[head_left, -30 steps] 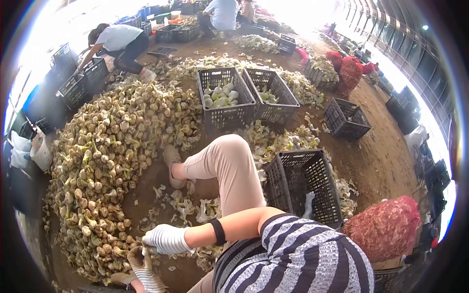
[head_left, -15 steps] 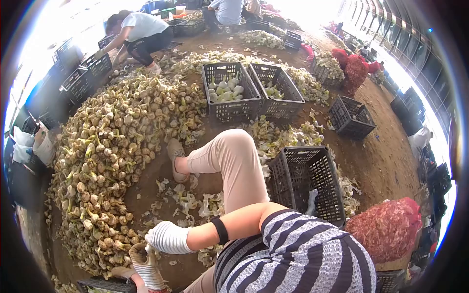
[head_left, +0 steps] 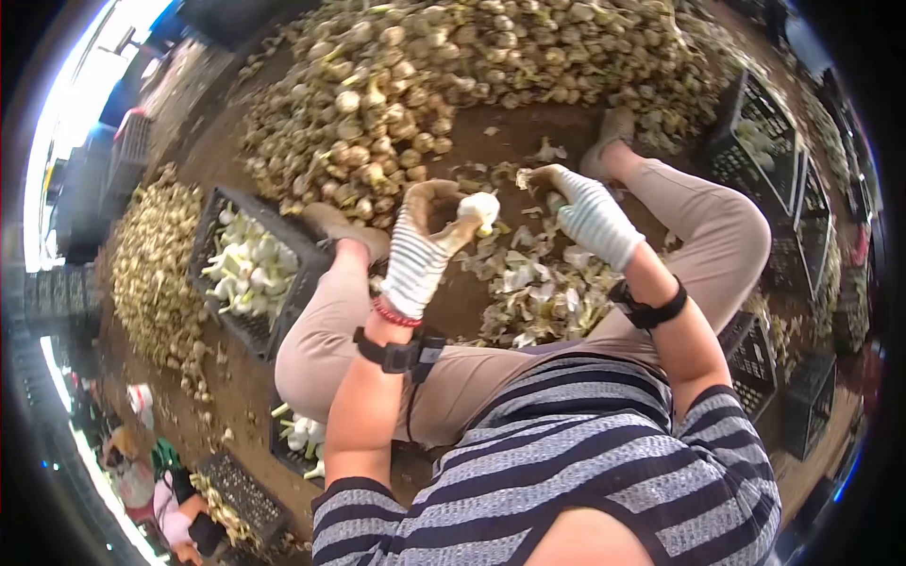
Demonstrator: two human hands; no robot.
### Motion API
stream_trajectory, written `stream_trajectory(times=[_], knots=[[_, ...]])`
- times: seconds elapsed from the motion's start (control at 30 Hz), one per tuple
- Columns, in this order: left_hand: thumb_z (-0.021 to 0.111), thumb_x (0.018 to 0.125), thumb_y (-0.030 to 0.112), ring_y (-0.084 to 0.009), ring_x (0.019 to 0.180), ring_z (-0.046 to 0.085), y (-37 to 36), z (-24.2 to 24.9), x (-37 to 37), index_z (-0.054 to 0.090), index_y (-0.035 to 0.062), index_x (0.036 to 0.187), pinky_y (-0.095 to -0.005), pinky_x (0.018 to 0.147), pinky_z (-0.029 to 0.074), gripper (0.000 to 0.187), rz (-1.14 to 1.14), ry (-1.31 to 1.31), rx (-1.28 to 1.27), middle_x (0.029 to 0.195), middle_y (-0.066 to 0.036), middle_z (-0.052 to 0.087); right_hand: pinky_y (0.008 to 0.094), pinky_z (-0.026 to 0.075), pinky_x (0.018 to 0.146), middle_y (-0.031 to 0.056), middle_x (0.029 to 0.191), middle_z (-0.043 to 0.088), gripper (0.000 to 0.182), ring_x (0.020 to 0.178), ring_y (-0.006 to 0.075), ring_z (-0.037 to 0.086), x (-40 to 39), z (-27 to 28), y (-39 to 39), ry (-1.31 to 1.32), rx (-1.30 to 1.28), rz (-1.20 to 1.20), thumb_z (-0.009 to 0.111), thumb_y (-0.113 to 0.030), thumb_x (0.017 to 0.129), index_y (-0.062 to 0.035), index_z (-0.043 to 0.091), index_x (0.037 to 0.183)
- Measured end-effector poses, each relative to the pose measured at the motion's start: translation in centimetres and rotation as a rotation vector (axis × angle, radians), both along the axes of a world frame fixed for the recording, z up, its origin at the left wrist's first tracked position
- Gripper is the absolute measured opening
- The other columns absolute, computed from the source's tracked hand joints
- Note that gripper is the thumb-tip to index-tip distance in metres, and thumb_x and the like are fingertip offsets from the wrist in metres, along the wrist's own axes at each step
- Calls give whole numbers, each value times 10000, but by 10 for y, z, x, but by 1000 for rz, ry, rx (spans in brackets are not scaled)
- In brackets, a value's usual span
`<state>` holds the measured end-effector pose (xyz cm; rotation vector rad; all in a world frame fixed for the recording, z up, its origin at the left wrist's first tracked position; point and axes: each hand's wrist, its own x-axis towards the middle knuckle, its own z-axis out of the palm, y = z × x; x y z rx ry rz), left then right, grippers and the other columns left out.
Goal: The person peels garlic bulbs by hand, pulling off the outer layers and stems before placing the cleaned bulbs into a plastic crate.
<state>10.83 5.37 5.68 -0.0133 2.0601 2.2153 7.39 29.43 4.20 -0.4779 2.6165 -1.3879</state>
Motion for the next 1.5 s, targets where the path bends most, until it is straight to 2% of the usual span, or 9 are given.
stream_trajectory(times=[0.13,0.33,0.4,0.7,0.83,0.9,1.03,1.27,1.5], knots=[[714,807,13,-155,989,594,-3,-2,-1,507,37,1158,-295,878,529,408,-44,-43,123,1041,-78,596,358,507,754,196,966,670,252,858,320,656,5,44,-28,-217,-100,-15,578,-78,904,-30,618,1148],[713,802,-11,-140,995,607,-3,-14,0,491,54,1199,-284,893,523,460,-41,82,-25,1080,-60,615,375,502,686,203,875,661,235,770,339,649,4,46,-47,126,109,147,648,-166,874,-23,662,1060],[713,775,-28,-143,1002,596,-6,-13,3,491,40,1178,-281,885,534,465,-59,60,-17,1089,-65,586,389,506,675,202,815,659,187,745,355,652,2,49,-47,-150,-24,100,644,-149,865,-20,681,995],[709,781,-17,-147,994,593,-5,-19,0,499,35,1160,-285,889,526,436,-78,-18,27,1074,-69,585,419,513,690,145,787,619,133,794,352,634,9,40,-48,366,423,173,645,-71,735,-56,585,854],[700,791,-25,-138,991,601,-4,-16,3,489,56,1198,-273,862,525,466,-89,40,-5,1087,-51,606,416,512,691,161,808,631,114,774,363,627,-17,12,-36,350,305,84,594,-101,831,-46,597,930],[713,771,-31,-145,1004,595,-2,-18,1,471,70,1217,-276,862,527,517,-126,238,-185,1103,-54,585,403,516,702,177,854,651,152,799,359,641,-22,8,-26,240,310,61,614,-120,845,-36,627,971],[725,753,-39,-135,1001,584,2,-20,1,443,108,1246,-267,843,527,587,-83,75,-101,1087,-43,563,411,507,688,180,860,658,217,793,363,642,4,42,-34,60,52,166,628,-204,876,-37,652,1013],[727,734,-56,-132,980,586,-1,-20,6,439,116,1243,-264,836,527,610,-100,142,-103,1074,-41,564,416,498,665,191,808,648,208,758,364,636,-1,52,-37,-185,105,199,640,-186,857,-41,666,1004],[716,716,-81,-144,1020,585,-1,-26,6,425,115,1258,-280,859,527,646,-142,210,-203,1103,-44,563,418,497,644,178,751,621,135,718,358,631,7,42,-41,229,409,257,621,-160,839,-40,631,902]])
